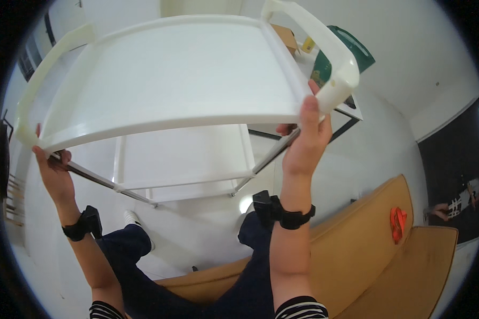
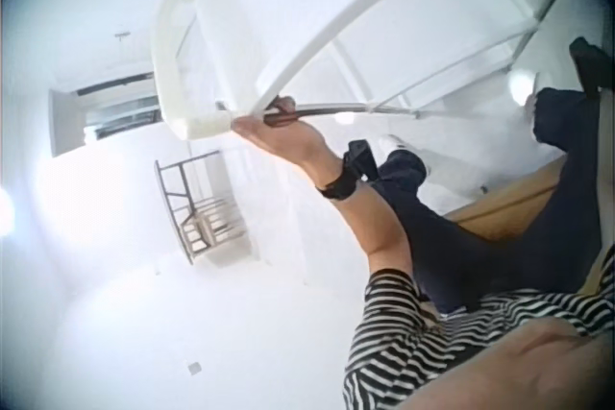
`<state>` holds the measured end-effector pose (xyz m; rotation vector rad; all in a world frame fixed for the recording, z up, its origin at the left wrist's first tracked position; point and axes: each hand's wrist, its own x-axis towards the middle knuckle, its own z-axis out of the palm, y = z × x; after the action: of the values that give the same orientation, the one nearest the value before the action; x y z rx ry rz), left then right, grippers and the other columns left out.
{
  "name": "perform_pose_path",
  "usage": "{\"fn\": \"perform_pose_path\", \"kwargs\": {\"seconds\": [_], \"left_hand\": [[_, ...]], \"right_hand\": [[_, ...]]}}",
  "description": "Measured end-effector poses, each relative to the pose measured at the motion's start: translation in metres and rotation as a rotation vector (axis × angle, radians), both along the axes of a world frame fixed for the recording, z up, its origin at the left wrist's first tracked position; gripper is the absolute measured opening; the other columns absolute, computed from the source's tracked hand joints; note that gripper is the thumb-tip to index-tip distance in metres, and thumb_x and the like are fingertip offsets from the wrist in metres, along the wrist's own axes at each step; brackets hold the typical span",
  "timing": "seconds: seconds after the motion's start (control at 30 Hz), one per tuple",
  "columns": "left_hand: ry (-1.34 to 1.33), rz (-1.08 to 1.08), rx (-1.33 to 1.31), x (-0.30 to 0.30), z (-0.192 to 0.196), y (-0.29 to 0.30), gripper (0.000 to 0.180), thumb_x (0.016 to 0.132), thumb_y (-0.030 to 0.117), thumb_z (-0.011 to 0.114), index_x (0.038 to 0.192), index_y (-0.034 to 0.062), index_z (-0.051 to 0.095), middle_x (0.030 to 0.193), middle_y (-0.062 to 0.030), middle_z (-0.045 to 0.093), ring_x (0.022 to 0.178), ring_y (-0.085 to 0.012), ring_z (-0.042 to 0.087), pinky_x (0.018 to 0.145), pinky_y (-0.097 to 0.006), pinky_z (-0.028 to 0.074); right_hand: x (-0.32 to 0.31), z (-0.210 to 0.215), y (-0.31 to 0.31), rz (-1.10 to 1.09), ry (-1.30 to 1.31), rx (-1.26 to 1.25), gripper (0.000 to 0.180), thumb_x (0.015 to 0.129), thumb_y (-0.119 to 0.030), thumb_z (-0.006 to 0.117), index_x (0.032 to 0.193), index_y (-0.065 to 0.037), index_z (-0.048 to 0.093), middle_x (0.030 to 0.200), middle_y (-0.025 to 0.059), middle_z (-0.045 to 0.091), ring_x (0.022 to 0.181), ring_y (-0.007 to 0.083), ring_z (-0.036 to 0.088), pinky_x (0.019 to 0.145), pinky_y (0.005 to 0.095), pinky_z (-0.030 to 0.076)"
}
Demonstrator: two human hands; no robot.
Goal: The recorder is assembling a white plastic multi-tier utility cart by inserting metal support poles and attaching caster wheels.
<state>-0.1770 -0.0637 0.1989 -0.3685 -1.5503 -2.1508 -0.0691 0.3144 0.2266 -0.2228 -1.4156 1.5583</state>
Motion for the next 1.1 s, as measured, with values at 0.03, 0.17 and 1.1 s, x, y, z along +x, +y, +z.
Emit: {"fn": "perform_pose_path", "kwargs": {"seconds": [0.03,0.17,1.1], "left_hand": [[-0.050,0.070,-0.012,0.001,0.005,0.004,0.048,0.098,0.037,0.038,0.134,0.0051,0.041,0.092,-0.0018,0.053,0.064,-0.0083,0.039,0.058,-0.023,0.033],[-0.044,0.158,-0.069,0.002,0.010,0.014,0.052,0.095,0.038,0.039,0.132,0.0011,0.042,0.078,-0.0016,0.051,0.056,-0.0073,0.034,0.052,-0.021,0.027],[-0.116,-0.038,-0.059,0.003,0.055,-0.007,0.051,0.095,0.050,0.040,0.110,0.0021,0.051,0.092,-0.0072,0.057,0.094,-0.0170,0.053,0.086,-0.033,0.041]], "right_hand": [[0.000,-0.001,0.001,-0.014,-0.005,0.002,0.052,0.090,-0.037,0.053,0.120,0.005,0.051,0.078,0.0037,0.056,0.053,0.0090,0.046,0.046,0.0220,0.036],[-0.002,0.000,0.001,-0.083,0.003,-0.037,0.044,0.084,-0.025,0.055,0.117,0.003,0.054,0.073,-0.0011,0.048,0.051,0.0051,0.039,0.043,0.0192,0.031],[0.014,0.058,0.031,0.140,-0.104,-0.156,0.046,0.091,-0.044,0.048,0.106,-0.001,0.048,0.069,0.0087,0.057,0.065,0.0158,0.055,0.068,0.0277,0.042]]}}
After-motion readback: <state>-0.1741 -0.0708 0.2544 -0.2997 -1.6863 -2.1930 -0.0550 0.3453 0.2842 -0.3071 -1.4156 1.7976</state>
